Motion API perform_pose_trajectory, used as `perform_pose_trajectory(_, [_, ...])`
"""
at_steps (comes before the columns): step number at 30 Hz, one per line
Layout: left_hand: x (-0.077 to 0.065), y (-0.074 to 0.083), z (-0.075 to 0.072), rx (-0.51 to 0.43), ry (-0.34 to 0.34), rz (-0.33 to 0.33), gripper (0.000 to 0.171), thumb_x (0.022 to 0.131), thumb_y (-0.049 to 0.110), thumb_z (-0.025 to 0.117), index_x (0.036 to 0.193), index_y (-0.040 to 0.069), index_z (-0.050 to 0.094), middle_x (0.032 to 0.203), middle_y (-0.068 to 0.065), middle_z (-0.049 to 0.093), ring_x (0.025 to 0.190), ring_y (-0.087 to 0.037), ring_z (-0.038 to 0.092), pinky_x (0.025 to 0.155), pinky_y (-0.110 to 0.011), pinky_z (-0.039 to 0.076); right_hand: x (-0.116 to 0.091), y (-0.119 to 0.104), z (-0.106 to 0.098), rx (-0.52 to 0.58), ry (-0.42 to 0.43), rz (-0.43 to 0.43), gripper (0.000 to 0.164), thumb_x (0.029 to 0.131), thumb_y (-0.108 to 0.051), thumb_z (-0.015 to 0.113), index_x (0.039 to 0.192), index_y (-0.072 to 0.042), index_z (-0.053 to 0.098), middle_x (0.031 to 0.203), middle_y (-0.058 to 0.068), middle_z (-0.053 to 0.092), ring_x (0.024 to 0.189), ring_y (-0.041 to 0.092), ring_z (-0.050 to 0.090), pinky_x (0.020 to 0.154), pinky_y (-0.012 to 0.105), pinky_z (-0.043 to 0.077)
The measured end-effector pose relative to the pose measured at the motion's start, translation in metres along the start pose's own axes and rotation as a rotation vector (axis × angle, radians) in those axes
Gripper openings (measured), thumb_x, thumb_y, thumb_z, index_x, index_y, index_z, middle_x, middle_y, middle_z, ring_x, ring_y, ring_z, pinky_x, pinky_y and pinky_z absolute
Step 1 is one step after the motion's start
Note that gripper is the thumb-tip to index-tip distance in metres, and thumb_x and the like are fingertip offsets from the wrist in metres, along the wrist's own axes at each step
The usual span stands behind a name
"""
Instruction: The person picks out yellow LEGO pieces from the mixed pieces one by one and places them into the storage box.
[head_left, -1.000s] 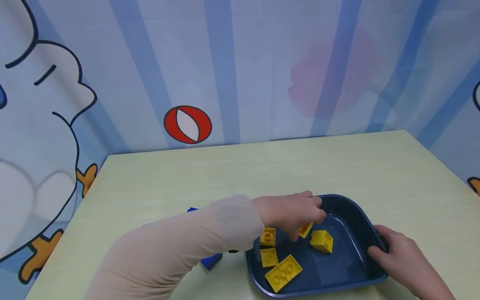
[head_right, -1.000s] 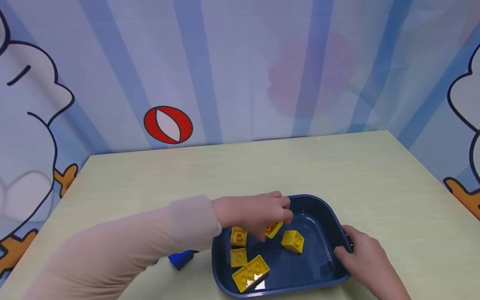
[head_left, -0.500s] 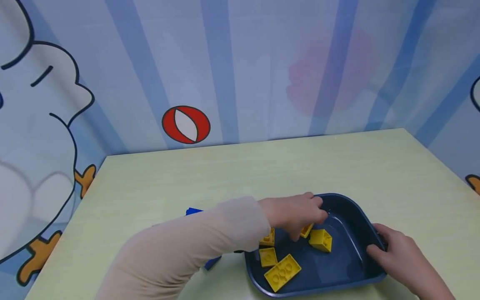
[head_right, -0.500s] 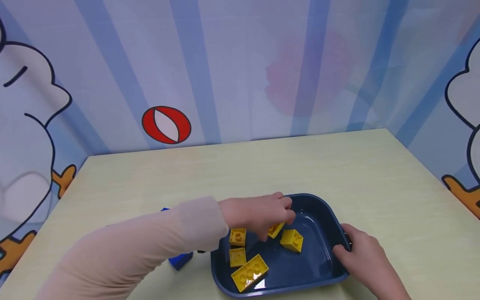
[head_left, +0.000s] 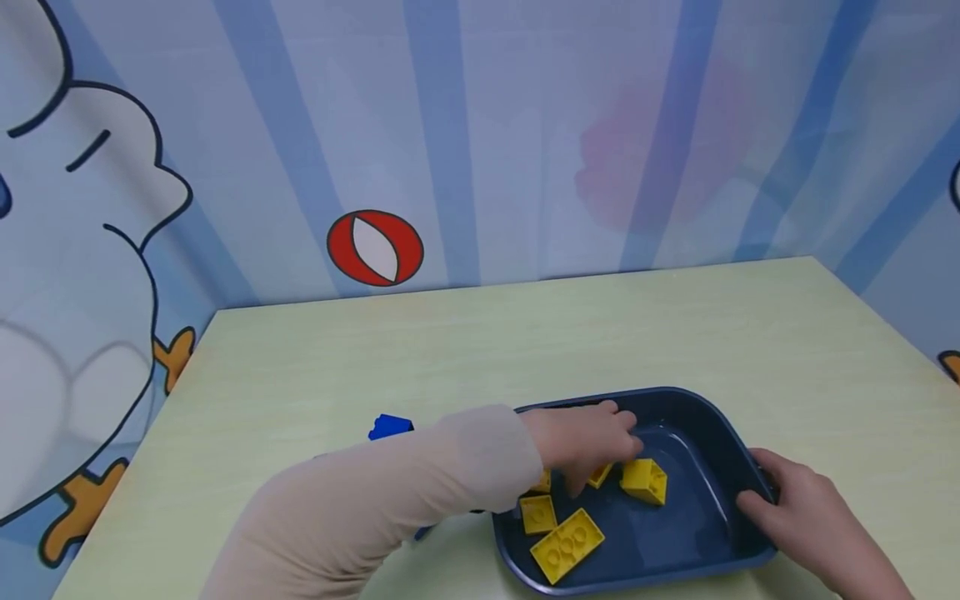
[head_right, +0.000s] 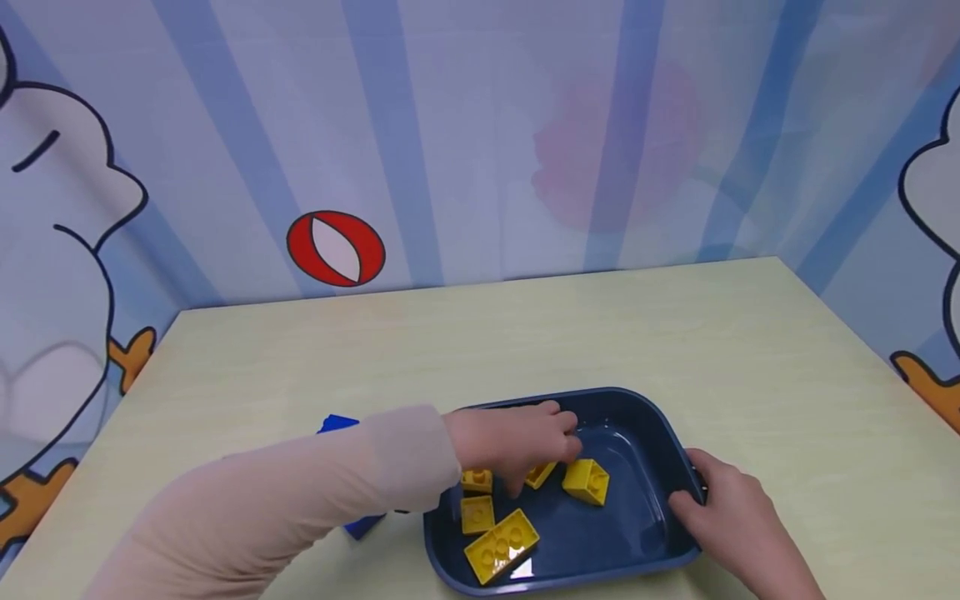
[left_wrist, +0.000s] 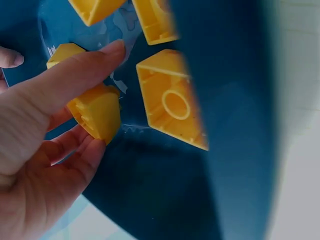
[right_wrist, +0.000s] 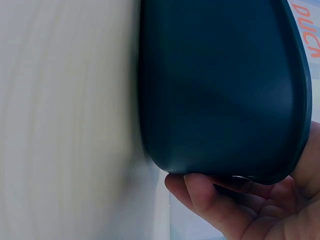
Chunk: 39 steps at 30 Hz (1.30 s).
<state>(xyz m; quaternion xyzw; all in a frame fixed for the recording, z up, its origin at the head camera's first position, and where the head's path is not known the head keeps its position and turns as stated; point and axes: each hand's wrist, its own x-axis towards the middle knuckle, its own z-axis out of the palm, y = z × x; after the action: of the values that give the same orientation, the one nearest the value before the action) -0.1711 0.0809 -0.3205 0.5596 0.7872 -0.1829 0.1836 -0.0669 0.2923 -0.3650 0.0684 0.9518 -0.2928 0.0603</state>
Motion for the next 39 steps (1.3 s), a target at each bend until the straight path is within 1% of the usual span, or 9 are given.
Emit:
perform_pose_trajectory(3, [0.0002,-0.0010,0.0020,-0.007,-0.016,-0.002,0.070,0.069,0.032,0.080,0.131,0.026,0.050,0.125,0.006,0.045,0.106,-0.011,0.039,0.089,-0.017,0.037,-0.0001,-0.0007,-0.0011,-0.002,0.000,0.000,0.043,0.082,-0.006,0.057,0.119,0.014,0.050,0.094,0.018,0.066,0.077,0.019,0.062,0.069,0.041,0.052])
perform_pose_trajectory(8, [-0.0009,-0.0011,0.0053,-0.026,-0.039,-0.001,0.072,0.069,0.029,0.081,0.133,0.026,0.048,0.131,0.005,0.043,0.111,-0.011,0.039,0.093,-0.018,0.037,0.0011,-0.0035,-0.0022,0.012,-0.031,0.030,0.045,0.082,-0.007,0.055,0.121,0.015,0.047,0.097,0.020,0.065,0.079,0.020,0.062,0.070,0.041,0.052])
perform_pose_trajectory(15, [-0.0004,-0.0011,0.0089,-0.012,-0.032,0.016,0.073,0.068,0.028,0.082,0.133,0.026,0.048,0.130,0.005,0.043,0.111,-0.011,0.039,0.094,-0.018,0.036,0.0012,-0.0037,-0.0027,0.002,-0.035,0.032,0.045,0.082,-0.007,0.055,0.121,0.015,0.047,0.097,0.020,0.065,0.080,0.022,0.063,0.071,0.043,0.052])
perform_pose_trajectory(23, [-0.0025,-0.0013,0.0089,-0.023,-0.031,0.041,0.072,0.069,0.025,0.082,0.133,0.026,0.049,0.129,0.005,0.043,0.109,-0.011,0.038,0.092,-0.017,0.037,0.0008,-0.0040,-0.0027,-0.010,-0.022,0.023,0.045,0.082,-0.007,0.056,0.120,0.015,0.048,0.096,0.020,0.065,0.079,0.022,0.062,0.072,0.044,0.051])
perform_pose_trajectory(30, [-0.0050,-0.0012,0.0064,-0.075,-0.035,0.057,0.060,0.069,0.019,0.082,0.122,0.029,0.055,0.123,0.005,0.043,0.105,-0.010,0.037,0.086,-0.015,0.039,0.0016,-0.0034,-0.0023,-0.003,-0.026,0.027,0.045,0.082,-0.007,0.055,0.120,0.015,0.047,0.095,0.019,0.065,0.079,0.021,0.062,0.071,0.043,0.052])
perform_pose_trajectory(35, [-0.0062,-0.0006,0.0045,-0.072,-0.032,0.063,0.058,0.069,0.018,0.082,0.119,0.030,0.057,0.121,0.006,0.042,0.103,-0.010,0.036,0.084,-0.015,0.039,0.0022,-0.0019,-0.0015,-0.003,-0.032,0.033,0.047,0.082,-0.008,0.055,0.121,0.016,0.046,0.097,0.021,0.065,0.080,0.022,0.062,0.071,0.043,0.052])
perform_pose_trajectory(39, [-0.0068,-0.0002,0.0038,-0.063,-0.031,0.067,0.053,0.068,0.017,0.083,0.114,0.028,0.058,0.116,0.006,0.043,0.101,-0.010,0.036,0.081,-0.014,0.039,0.0024,-0.0016,-0.0012,-0.001,-0.038,0.038,0.048,0.082,-0.009,0.055,0.122,0.016,0.045,0.098,0.022,0.064,0.081,0.022,0.062,0.072,0.043,0.052])
